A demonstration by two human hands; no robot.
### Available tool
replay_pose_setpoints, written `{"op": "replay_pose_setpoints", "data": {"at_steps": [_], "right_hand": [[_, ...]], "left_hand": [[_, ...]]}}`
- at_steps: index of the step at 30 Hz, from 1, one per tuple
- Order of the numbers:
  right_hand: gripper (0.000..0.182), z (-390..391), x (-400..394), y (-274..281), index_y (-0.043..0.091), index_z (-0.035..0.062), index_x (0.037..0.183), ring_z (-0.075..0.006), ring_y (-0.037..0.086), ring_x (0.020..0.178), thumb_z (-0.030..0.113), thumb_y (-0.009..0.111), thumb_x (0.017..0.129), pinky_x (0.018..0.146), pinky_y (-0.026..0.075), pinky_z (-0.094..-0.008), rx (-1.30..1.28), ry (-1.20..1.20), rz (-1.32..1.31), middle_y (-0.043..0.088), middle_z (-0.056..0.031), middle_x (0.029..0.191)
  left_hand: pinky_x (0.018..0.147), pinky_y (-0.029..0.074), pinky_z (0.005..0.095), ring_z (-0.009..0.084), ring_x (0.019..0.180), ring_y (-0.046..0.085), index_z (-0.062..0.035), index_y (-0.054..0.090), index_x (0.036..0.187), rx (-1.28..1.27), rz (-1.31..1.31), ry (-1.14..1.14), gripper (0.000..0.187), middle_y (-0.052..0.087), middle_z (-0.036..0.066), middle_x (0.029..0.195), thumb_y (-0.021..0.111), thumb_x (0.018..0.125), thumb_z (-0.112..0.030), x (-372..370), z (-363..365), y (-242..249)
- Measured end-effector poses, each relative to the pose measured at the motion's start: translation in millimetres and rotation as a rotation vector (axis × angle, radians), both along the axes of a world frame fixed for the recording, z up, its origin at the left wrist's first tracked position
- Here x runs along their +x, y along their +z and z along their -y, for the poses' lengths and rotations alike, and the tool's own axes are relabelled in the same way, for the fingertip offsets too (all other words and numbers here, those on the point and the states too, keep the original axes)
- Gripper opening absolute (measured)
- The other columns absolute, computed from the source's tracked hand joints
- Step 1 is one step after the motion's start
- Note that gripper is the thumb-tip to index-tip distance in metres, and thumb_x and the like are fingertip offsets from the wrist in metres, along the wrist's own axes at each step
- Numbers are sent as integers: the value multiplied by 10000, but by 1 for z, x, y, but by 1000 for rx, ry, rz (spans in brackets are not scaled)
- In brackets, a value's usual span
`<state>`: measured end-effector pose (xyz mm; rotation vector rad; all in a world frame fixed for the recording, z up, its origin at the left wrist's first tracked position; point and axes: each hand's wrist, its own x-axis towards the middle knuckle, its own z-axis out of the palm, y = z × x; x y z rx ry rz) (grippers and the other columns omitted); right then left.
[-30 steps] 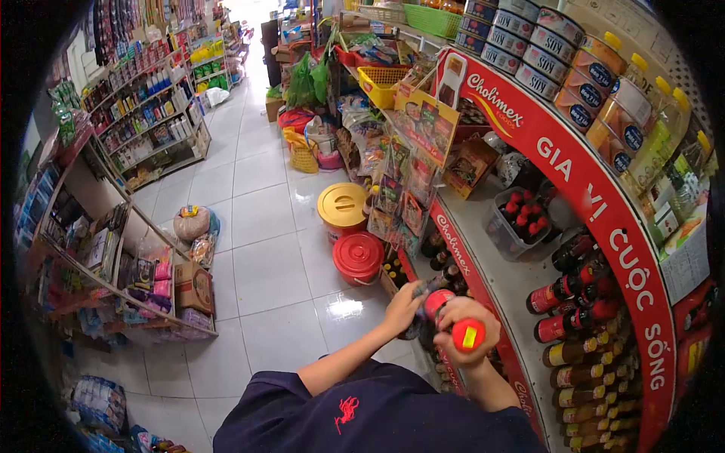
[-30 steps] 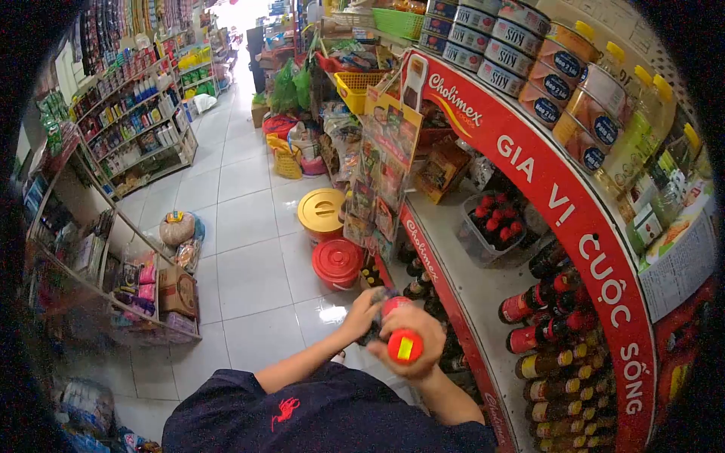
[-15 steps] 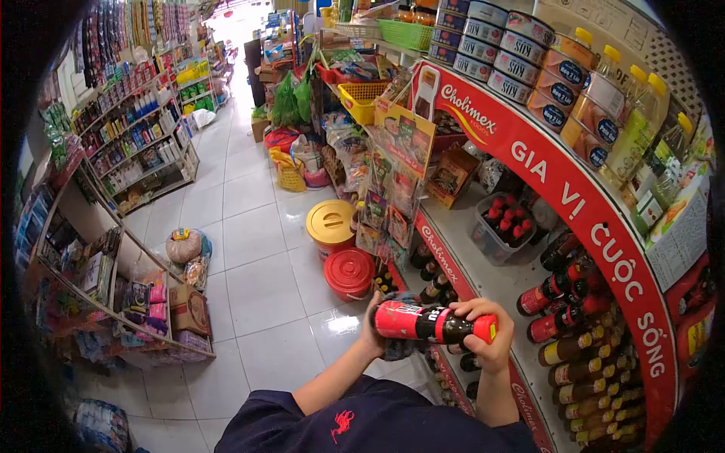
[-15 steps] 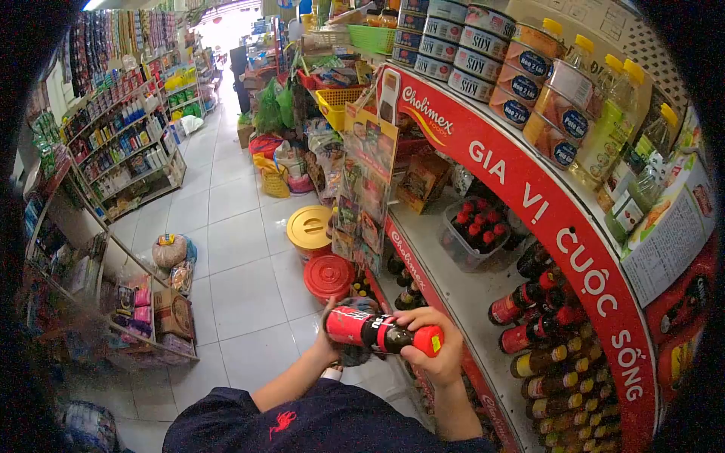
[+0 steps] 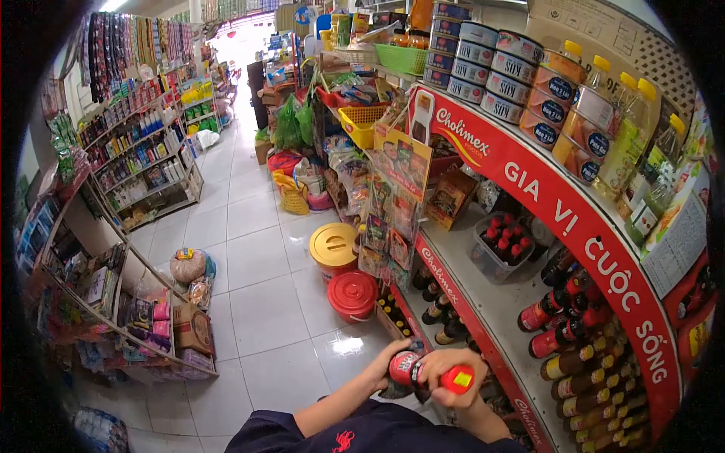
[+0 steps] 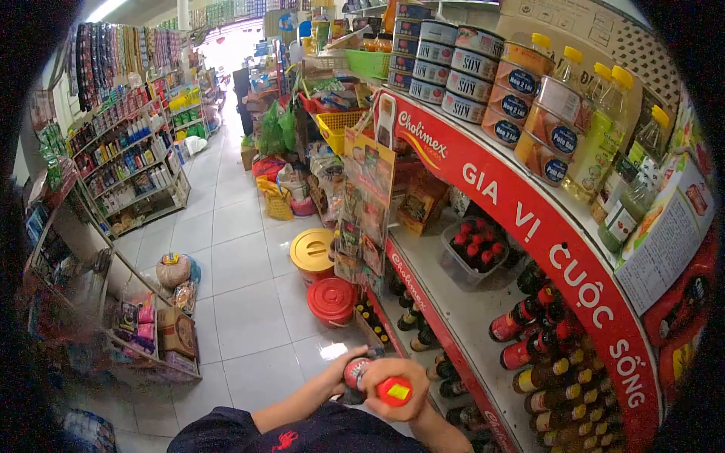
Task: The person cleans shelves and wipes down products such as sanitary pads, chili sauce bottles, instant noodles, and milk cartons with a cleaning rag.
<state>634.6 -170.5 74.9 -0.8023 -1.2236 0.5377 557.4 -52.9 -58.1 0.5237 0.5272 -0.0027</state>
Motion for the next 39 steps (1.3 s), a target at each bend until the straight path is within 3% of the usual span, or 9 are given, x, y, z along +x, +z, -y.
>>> {"op": "replay_pose_setpoints", "data": {"at_steps": [6, 9, 13, 19, 24, 32, 36, 38, 39], "right_hand": [[314, -14, 9, -21, 430, 25, 888, -211, 584, 702, 89, 640, 664, 745, 451, -396, 178, -383, 83, 576, -106, 713], [323, -14, 14, -26, 359, 51, 961, -195, 551, 689, 55, 564, 710, 832, 404, -411, 21, -605, -313, 541, -81, 721], [314, -8, 29, -19, 376, 54, 960, -149, 514, 653, -10, 537, 698, 708, 436, -314, 108, -598, -655, 505, -58, 676], [305, -4, 26, -34, 413, 49, 866, -107, 497, 654, -63, 599, 651, 657, 421, -246, -119, -774, -351, 506, -35, 718], [292, 28, 26, -36, 416, 43, 842, -110, 491, 664, -69, 591, 638, 661, 412, -241, -91, -856, -351, 503, -39, 713], [269, 65, 36, -38, 421, 43, 826, -128, 489, 671, -60, 584, 638, 664, 410, -271, -98, -1029, -180, 495, -42, 738], [284, 81, 29, -46, 436, 49, 786, -175, 513, 626, -59, 616, 595, 651, 420, -294, 2, -943, 150, 523, -60, 675], [272, 89, 21, -34, 442, 51, 771, -177, 517, 598, -53, 619, 591, 633, 430, -314, 63, -830, 109, 533, -57, 648], [272, 93, 21, -30, 442, 51, 771, -177, 517, 598, -53, 619, 591, 633, 430, -314, 59, -828, 109, 533, -57, 648]], "left_hand": [[603, 483, 265, 151, 703, 582, -26, 493, 969, 225, -1, 437, 268, 574, 100, 818, 609, 756, -141, 2, -5, -3], [645, 423, 247, 126, 693, 521, -14, 498, 894, 939, -155, 726, 290, 553, 66, 791, 662, 717, -175, 1, -9, -1], [660, 418, 252, 130, 713, 520, -31, 513, 868, 1230, -39, 667, 285, 551, 59, 801, 694, 682, -149, 0, 9, 33], [656, 426, 282, 217, 738, 558, -28, 508, 891, 1386, 382, 480, 275, 549, 106, 818, 667, 698, -142, 20, 66, 77], [612, 419, 324, 271, 711, 549, -22, 453, 912, 1454, 153, 293, 242, 546, 145, 792, 576, 765, -171, 50, 49, -3], [680, 417, 324, 301, 791, 554, -16, 442, 966, 1277, 397, 247, 264, 546, 170, 823, 553, 791, -180, 65, 93, 34], [708, 412, 320, 280, 804, 551, 4, 447, 983, 1325, 107, 161, 284, 545, 173, 844, 505, 823, -223, 76, 85, -22], [758, 426, 329, 255, 865, 567, -4, 467, 1042, 927, 116, 49, 347, 592, 140, 939, 466, 843, -288, 75, 75, -54], [810, 412, 342, 252, 906, 552, -25, 470, 1073, 413, 67, -54, 395, 571, 132, 1001, 438, 847, -348, 65, 76, -40]]}}
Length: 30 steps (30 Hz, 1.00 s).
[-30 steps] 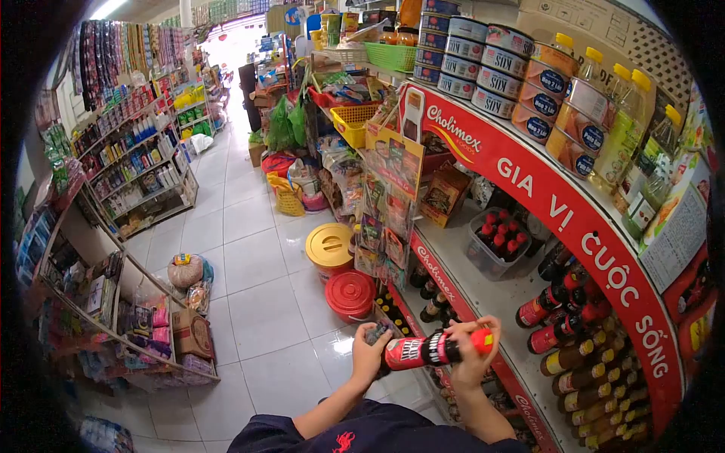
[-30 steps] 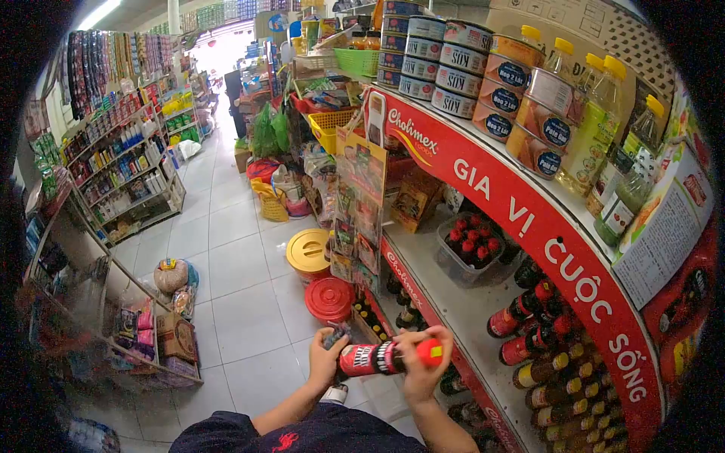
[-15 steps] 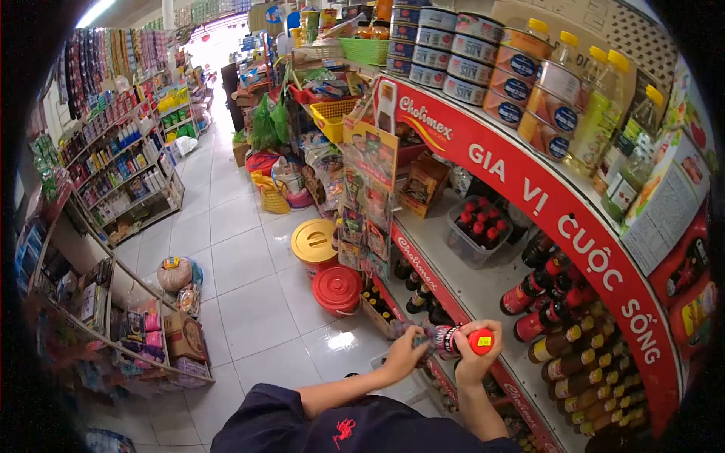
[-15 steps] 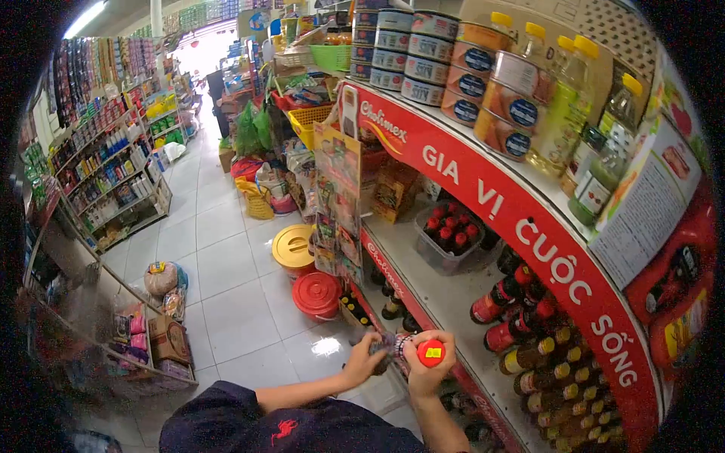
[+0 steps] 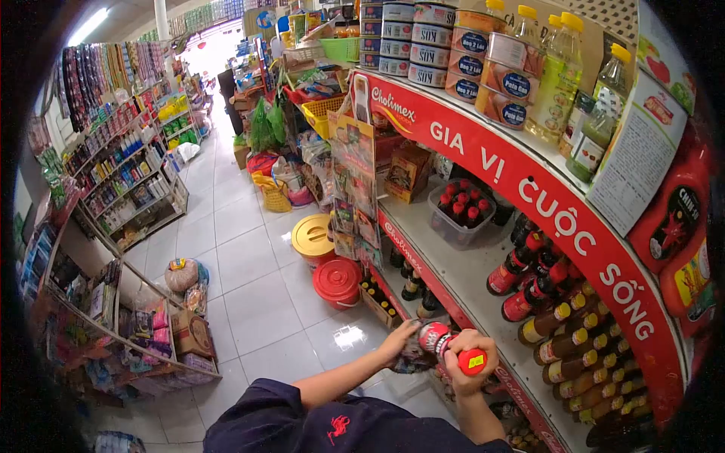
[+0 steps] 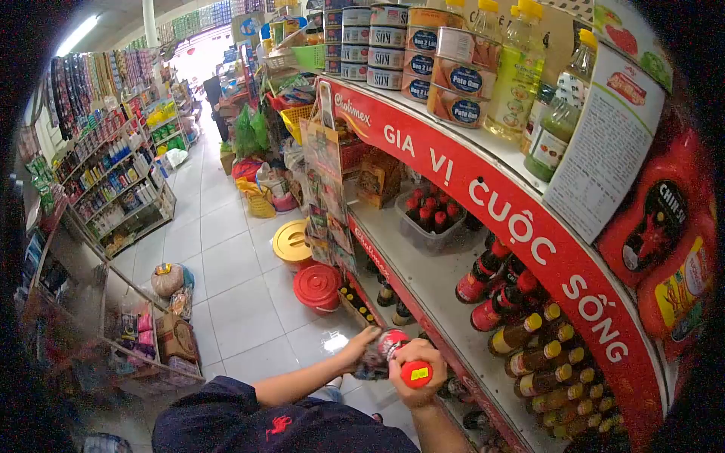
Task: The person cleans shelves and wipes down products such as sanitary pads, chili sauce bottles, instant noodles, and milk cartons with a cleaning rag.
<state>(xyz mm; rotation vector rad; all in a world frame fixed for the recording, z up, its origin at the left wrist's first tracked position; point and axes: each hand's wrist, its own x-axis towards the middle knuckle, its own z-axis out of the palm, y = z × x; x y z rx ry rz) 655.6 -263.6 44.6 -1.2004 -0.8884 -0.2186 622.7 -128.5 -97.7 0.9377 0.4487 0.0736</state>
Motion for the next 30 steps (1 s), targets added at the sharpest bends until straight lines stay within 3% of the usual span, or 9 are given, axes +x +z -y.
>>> {"op": "replay_pose_setpoints", "data": {"at_steps": [1, 7, 13, 16, 19, 21, 25, 28, 30], "right_hand": [[276, 4, 0, 3, 448, 47, 781, -181, 525, 592, -52, 620, 590, 621, 437, -323, 44, 108, 61, 536, -56, 633], [367, 8, 7, -2, 455, 33, 895, -206, 581, 659, -7, 672, 602, 638, 476, -343, 186, 635, 9, 561, -103, 711], [380, -2, 5, -24, 416, 36, 950, -166, 529, 759, -16, 651, 656, 731, 439, -308, -14, 46, -143, 515, -69, 794], [320, -10, -1, -13, 413, 37, 916, -145, 516, 746, -31, 616, 678, 748, 425, -299, 187, 143, -577, 500, -51, 770], [302, -12, 2, -24, 415, 45, 910, -135, 513, 717, -22, 595, 676, 729, 430, -291, 263, 128, -434, 493, -47, 743], [274, -12, 9, -22, 429, 45, 876, -125, 510, 675, -21, 579, 657, 702, 435, -280, 298, 179, -328, 492, -46, 733], [247, -18, 19, -31, 462, 39, 784, -112, 509, 630, -5, 622, 601, 652, 438, -259, 49, 196, -324, 518, -38, 681], [253, -25, 20, -41, 466, 27, 782, -116, 522, 623, -10, 626, 589, 641, 439, -249, -51, 235, -195, 535, -55, 663], [250, -30, 14, -33, 465, 23, 781, -119, 524, 625, -17, 619, 588, 643, 441, -252, 33, 276, -304, 534, -57, 662]], "left_hand": [[862, 399, 356, 250, 947, 536, -47, 472, 1103, -511, -84, -102, 444, 549, 125, 1062, 410, 852, -408, -12, 1, 17], [912, 365, 396, 257, 990, 518, -4, 439, 1152, -541, -243, -189, 639, 513, 152, 1125, 364, 816, -542, -67, 22, 46], [752, 460, 329, 198, 885, 563, -91, 505, 1065, -472, -17, 90, 428, 579, 76, 987, 409, 841, -443, -84, 10, 17], [740, 477, 321, 190, 869, 568, -69, 452, 1083, -191, 93, 226, 303, 572, 72, 933, 497, 820, -213, -77, -4, 41], [713, 480, 295, 180, 784, 575, -79, 453, 989, -104, 18, 294, 293, 550, 78, 929, 582, 726, -82, -71, -9, 47], [690, 454, 256, 137, 766, 548, -81, 464, 931, 465, 44, 347, 294, 535, 50, 879, 603, 675, -44, -63, -26, 36], [740, 405, 248, 120, 882, 487, -63, 499, 901, 412, 399, 266, 279, 504, 28, 907, 616, 648, -68, -47, -29, 96], [846, 337, 302, 211, 942, 471, -22, 488, 977, 973, 522, 98, 312, 495, 83, 945, 579, 716, -165, -24, -19, 95], [815, 352, 315, 254, 907, 477, -19, 500, 960, 990, 516, 241, 271, 497, 110, 946, 544, 734, -161, -16, -11, 78]]}}
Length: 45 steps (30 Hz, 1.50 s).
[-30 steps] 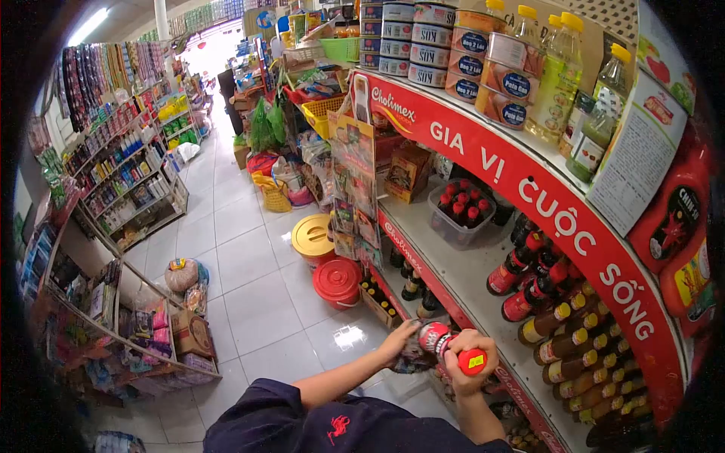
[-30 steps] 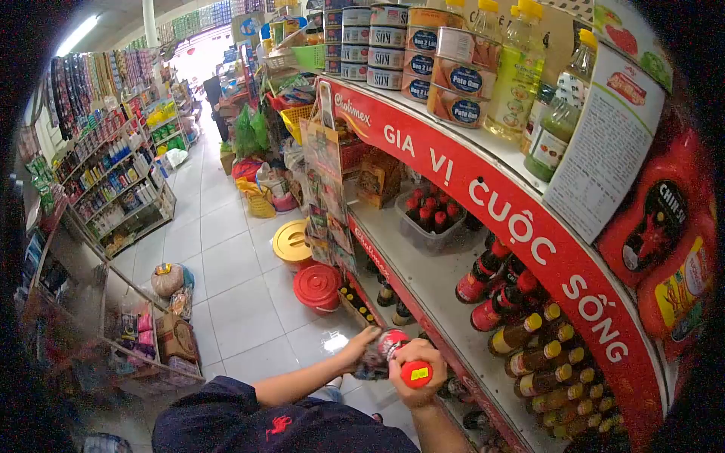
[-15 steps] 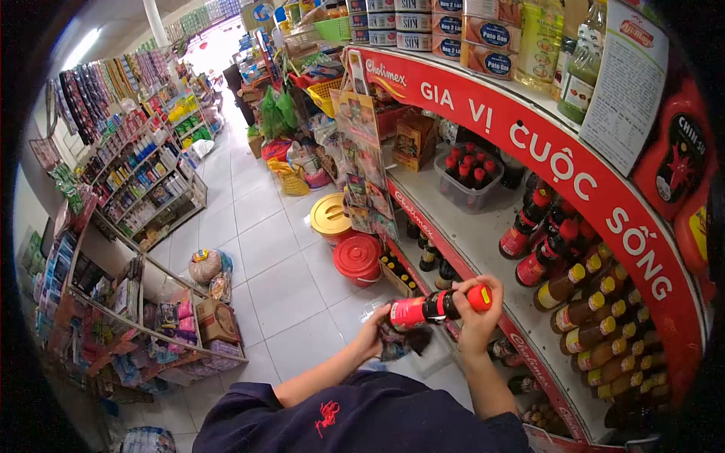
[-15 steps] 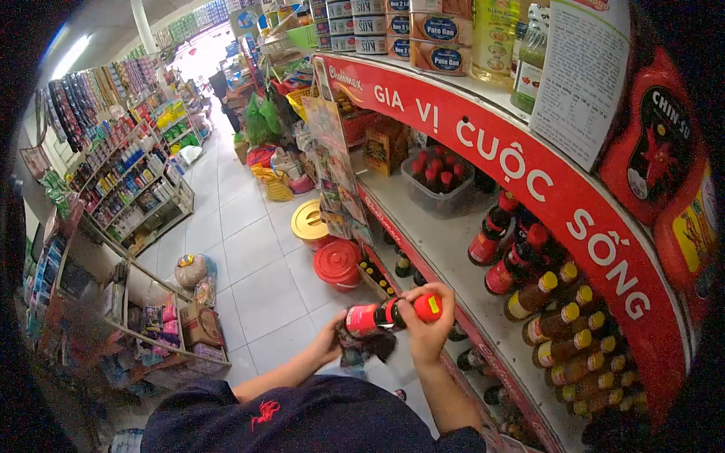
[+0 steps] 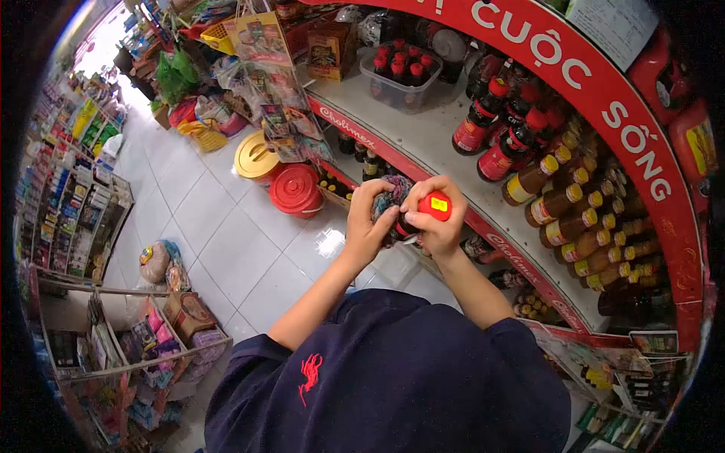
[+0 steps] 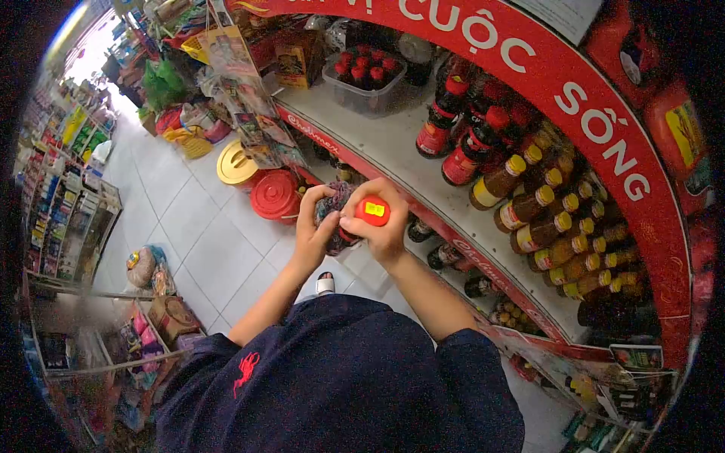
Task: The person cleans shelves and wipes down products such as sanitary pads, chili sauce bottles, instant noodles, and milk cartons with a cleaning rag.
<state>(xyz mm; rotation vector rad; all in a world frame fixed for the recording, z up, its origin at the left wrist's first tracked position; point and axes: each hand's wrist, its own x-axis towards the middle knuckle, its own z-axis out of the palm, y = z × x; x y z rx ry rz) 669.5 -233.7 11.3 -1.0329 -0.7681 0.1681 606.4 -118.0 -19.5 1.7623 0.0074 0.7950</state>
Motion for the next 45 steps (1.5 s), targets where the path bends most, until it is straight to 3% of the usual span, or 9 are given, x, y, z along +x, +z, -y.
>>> {"op": "replay_pose_setpoints", "data": {"at_steps": [11, 13, 15, 17, 19, 26, 29, 39, 45], "right_hand": [[233, -22, 19, 38, 479, 4, 771, -137, 545, 631, -25, 607, 578, 635, 451, -262, -55, 57, -44, 542, -58, 639], [221, -28, 26, 55, 483, 17, 770, -127, 539, 630, -15, 601, 586, 624, 443, -248, -5, -68, 9, 538, -44, 635], [208, -36, 46, 74, 487, 32, 758, -86, 503, 619, -7, 618, 602, 607, 419, -224, -84, -293, 134, 527, -13, 651], [192, -48, 73, 86, 488, 31, 739, -82, 475, 619, 7, 634, 617, 610, 395, -216, -188, -565, 242, 502, -1, 653], [192, -57, 116, 77, 489, 31, 728, -84, 451, 632, 30, 653, 630, 617, 376, -217, -207, -692, 201, 481, 2, 664], [184, -77, 216, 37, 493, 13, 707, -108, 491, 578, 68, 664, 669, 571, 388, -229, -337, -930, 332, 500, -25, 672], [207, -73, 246, 27, 495, 9, 698, -139, 503, 596, 98, 679, 659, 588, 398, -252, -288, -1071, 398, 509, -45, 682], [323, -74, 246, 26, 520, 15, 884, -216, 534, 798, 116, 692, 631, 732, 410, -306, -411, -1210, 493, 551, -98, 810], [398, -88, 150, 43, 474, 31, 1021, -333, 409, 1048, 53, 612, 648, 885, 339, -397, -367, -1242, 841, 439, -163, 1093]], "left_hand": [[702, 419, 329, 294, 782, 559, 1, 538, 957, 27, -478, -202, 279, 578, 157, 827, 465, 813, -226, 6, -56, -87], [705, 422, 324, 264, 761, 569, 7, 540, 986, 251, -713, -301, 309, 598, 144, 822, 453, 818, -238, -12, -67, -124], [713, 420, 320, 223, 784, 564, 14, 547, 994, -167, -746, -245, 341, 607, 124, 863, 465, 805, -258, -32, -83, -160], [720, 416, 305, 186, 794, 547, 22, 555, 991, -83, -465, -30, 362, 602, 102, 865, 477, 787, -267, -49, -113, -183], [706, 408, 281, 158, 766, 524, 20, 570, 943, -383, -523, 157, 328, 585, 88, 828, 479, 778, -249, -62, -141, -162], [586, 356, 244, 102, 613, 398, -8, 513, 725, -669, -391, 379, 213, 450, 1, 645, 490, 777, -213, -98, -190, -153], [624, 382, 247, 113, 657, 454, 11, 523, 752, -485, -411, 484, 227, 507, 30, 699, 488, 777, -212, -109, -194, -160], [708, 404, 267, 150, 735, 508, 64, 550, 873, -601, -501, 477, 307, 555, 79, 777, 512, 776, -225, -94, -189, -195], [734, 393, 242, 128, 800, 500, 18, 546, 923, -746, -472, 203, 274, 541, 56, 870, 517, 785, -216, -67, -169, -119]]}}
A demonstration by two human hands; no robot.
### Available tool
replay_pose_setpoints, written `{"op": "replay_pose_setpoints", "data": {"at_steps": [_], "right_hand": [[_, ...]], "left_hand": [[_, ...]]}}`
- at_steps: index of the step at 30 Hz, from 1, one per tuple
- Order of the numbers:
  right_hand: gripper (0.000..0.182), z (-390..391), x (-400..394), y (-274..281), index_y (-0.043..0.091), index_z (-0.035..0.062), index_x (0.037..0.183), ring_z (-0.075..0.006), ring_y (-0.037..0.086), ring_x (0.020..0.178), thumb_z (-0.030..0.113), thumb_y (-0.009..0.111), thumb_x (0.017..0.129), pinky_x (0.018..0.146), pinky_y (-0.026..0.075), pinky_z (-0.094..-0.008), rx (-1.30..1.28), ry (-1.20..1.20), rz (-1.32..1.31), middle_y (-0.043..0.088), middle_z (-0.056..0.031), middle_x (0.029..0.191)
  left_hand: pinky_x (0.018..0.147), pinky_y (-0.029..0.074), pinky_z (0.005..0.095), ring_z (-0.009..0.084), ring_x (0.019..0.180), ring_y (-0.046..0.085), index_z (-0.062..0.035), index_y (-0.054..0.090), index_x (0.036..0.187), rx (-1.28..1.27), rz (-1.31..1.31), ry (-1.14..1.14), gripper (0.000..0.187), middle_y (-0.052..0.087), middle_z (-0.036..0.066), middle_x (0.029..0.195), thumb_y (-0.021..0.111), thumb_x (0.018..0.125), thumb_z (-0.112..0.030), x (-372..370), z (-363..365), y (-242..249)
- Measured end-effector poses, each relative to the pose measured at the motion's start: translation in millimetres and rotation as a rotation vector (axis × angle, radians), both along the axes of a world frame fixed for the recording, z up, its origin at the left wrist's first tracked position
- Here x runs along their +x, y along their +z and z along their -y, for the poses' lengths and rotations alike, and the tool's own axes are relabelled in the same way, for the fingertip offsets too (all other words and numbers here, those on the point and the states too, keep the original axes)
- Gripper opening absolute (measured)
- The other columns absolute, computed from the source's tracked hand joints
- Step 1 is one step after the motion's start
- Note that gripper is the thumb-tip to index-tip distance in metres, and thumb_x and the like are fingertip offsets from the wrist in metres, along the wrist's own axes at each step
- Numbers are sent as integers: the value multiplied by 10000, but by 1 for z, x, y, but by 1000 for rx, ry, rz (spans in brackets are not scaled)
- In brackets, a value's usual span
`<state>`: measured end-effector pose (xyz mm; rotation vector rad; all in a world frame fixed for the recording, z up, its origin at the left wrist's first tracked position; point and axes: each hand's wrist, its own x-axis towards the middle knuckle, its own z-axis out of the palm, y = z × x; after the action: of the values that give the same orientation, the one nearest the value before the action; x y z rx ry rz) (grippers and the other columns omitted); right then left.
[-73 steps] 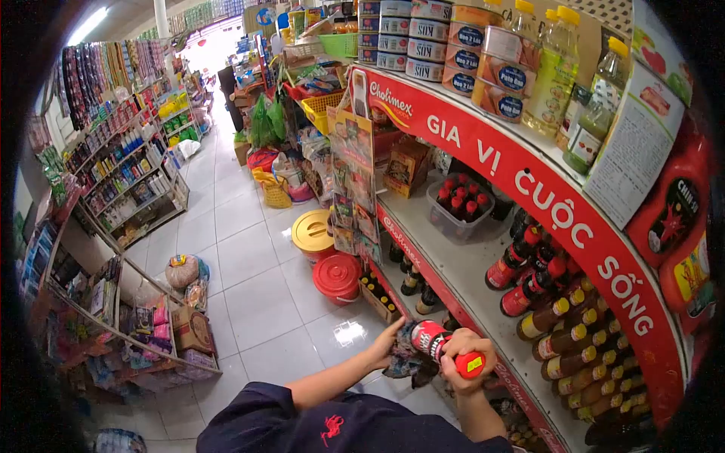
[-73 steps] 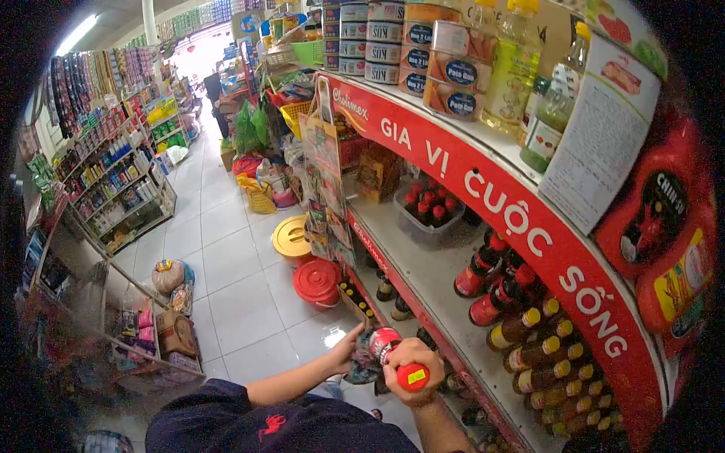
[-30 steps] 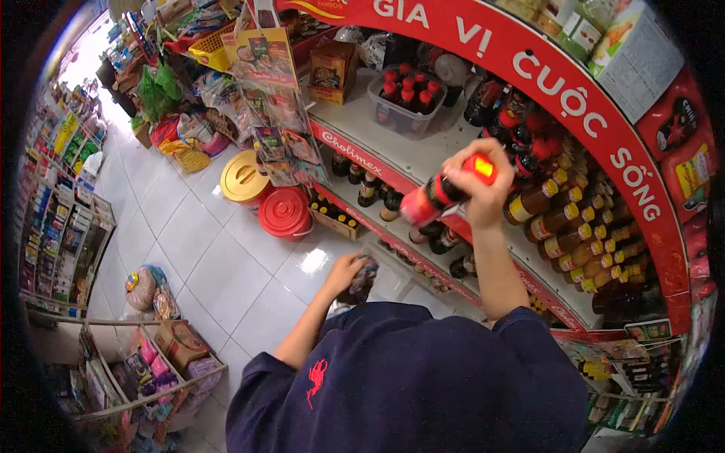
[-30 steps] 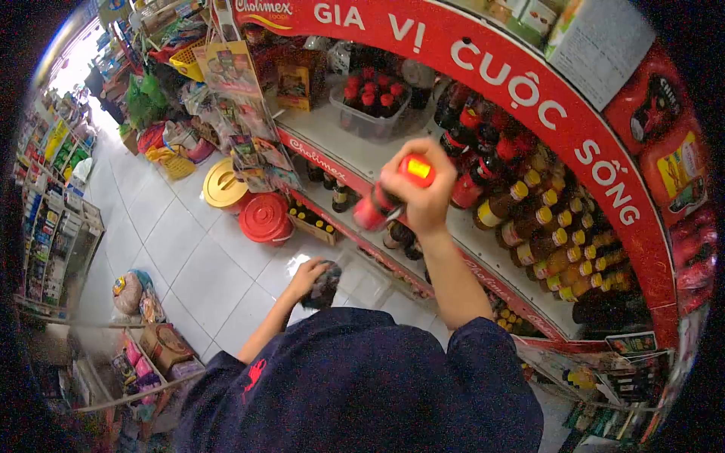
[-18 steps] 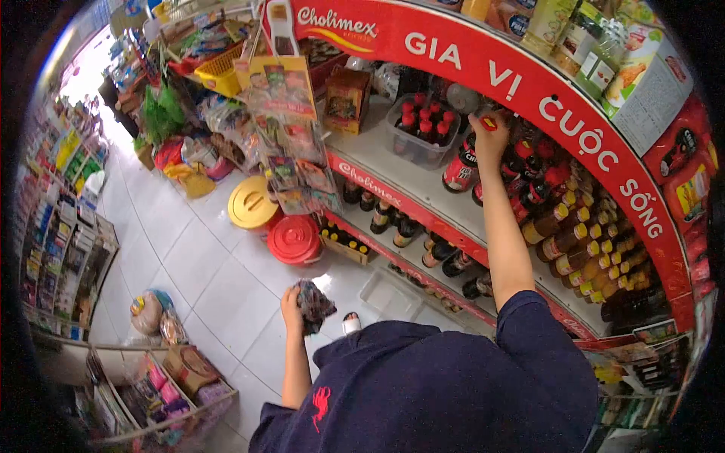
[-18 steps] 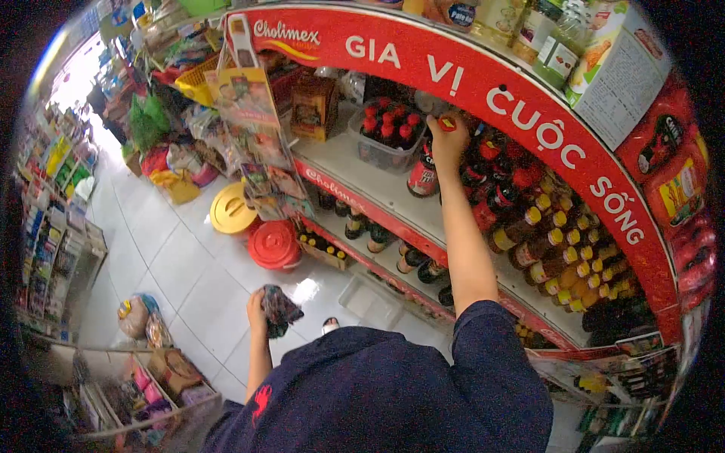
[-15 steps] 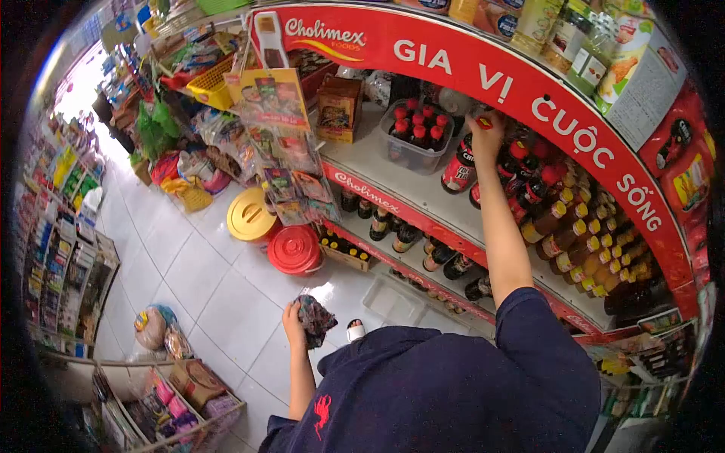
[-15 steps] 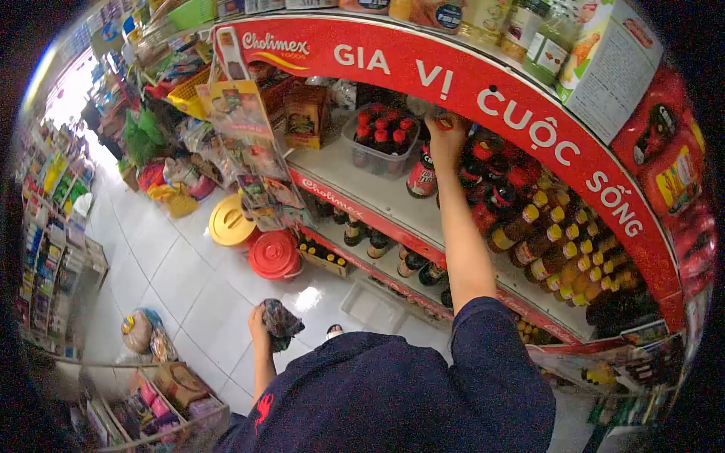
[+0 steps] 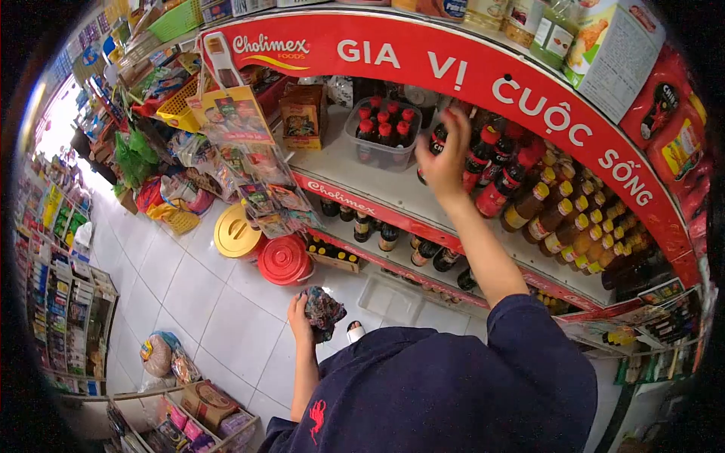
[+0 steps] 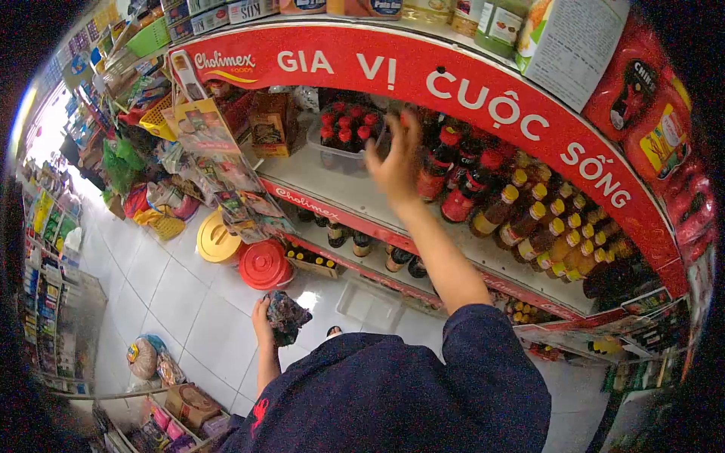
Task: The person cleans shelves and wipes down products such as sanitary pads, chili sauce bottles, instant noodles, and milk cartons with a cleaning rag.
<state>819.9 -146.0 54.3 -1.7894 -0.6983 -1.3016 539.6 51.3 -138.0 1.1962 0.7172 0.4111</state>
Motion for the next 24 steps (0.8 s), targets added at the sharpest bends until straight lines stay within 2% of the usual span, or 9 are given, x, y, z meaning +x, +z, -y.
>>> {"op": "replay_pose_setpoints", "data": {"at_steps": [4, 6, 7, 8, 11, 13, 16, 18, 24], "right_hand": [[491, 2, -89, -28, 438, 57, 1081, -359, 370, 1099, 241, 630, 669, 911, 320, -431, -366, 673, -333, 383, -178, 1172], [564, 3, -133, -47, 427, 79, 1118, -357, 316, 1149, 285, 662, 648, 928, 302, -439, -538, 779, -572, 314, -179, 1233], [598, 6, -147, -62, 417, 90, 1137, -360, 289, 1166, 302, 673, 639, 937, 291, -442, -575, 781, -644, 282, -180, 1252], [632, 11, -156, -75, 407, 101, 1156, -363, 261, 1183, 320, 683, 631, 946, 280, -445, -612, 782, -716, 251, -182, 1270], [589, 47, -152, -85, 443, 89, 1124, -328, 354, 1136, 213, 695, 606, 933, 316, -410, -424, 603, -707, 344, -157, 1224], [485, 78, -145, -84, 506, 48, 1038, -294, 482, 1018, 52, 667, 581, 873, 380, -359, -126, 545, -693, 492, -131, 1086], [431, 130, -156, -88, 514, 36, 1014, -249, 507, 983, 14, 642, 603, 848, 386, -327, 29, 441, -779, 522, -119, 1038], [422, 155, -169, -90, 515, 35, 1013, -237, 503, 988, 17, 642, 611, 853, 377, -318, 120, 381, -848, 522, -114, 1038], [386, 208, -200, -90, 510, 21, 1005, -226, 479, 1020, 5, 625, 638, 882, 344, -310, 301, 200, -840, 515, -120, 1059]], "left_hand": [[721, 389, 229, 115, 779, 491, 3, 538, 943, 59, 95, -105, 248, 535, 43, 870, 505, 787, -187, 37, 23, 25], [756, 378, 227, 116, 842, 483, -19, 519, 979, 78, 205, -273, 251, 520, 52, 928, 482, 803, -195, 58, 47, 53], [785, 377, 246, 128, 886, 483, -28, 485, 1037, 22, 293, -316, 294, 501, 56, 995, 447, 825, -229, 66, 65, 70], [825, 371, 272, 153, 939, 480, -41, 430, 1126, -305, 380, -375, 368, 477, 55, 1060, 417, 839, -271, 74, 77, 67], [833, 382, 302, 173, 954, 487, -48, 376, 1188, -424, 289, -356, 442, 468, 60, 1082, 408, 842, -321, 86, 112, 77], [842, 386, 319, 187, 949, 500, -40, 369, 1195, -726, 457, -928, 453, 457, 70, 1105, 399, 850, -332, 93, 123, 94], [815, 392, 319, 169, 895, 512, -9, 466, 1110, -52, 266, -995, 459, 517, 75, 1039, 432, 821, -363, 113, 149, 138], [808, 383, 275, 150, 915, 494, 16, 499, 1042, 373, 406, -856, 296, 538, 78, 993, 433, 846, -195, 142, 164, 138], [805, 382, 274, 153, 917, 480, 14, 415, 1141, 454, 681, -606, 407, 500, 101, 1037, 548, 763, -54, 238, 205, 167]]}}
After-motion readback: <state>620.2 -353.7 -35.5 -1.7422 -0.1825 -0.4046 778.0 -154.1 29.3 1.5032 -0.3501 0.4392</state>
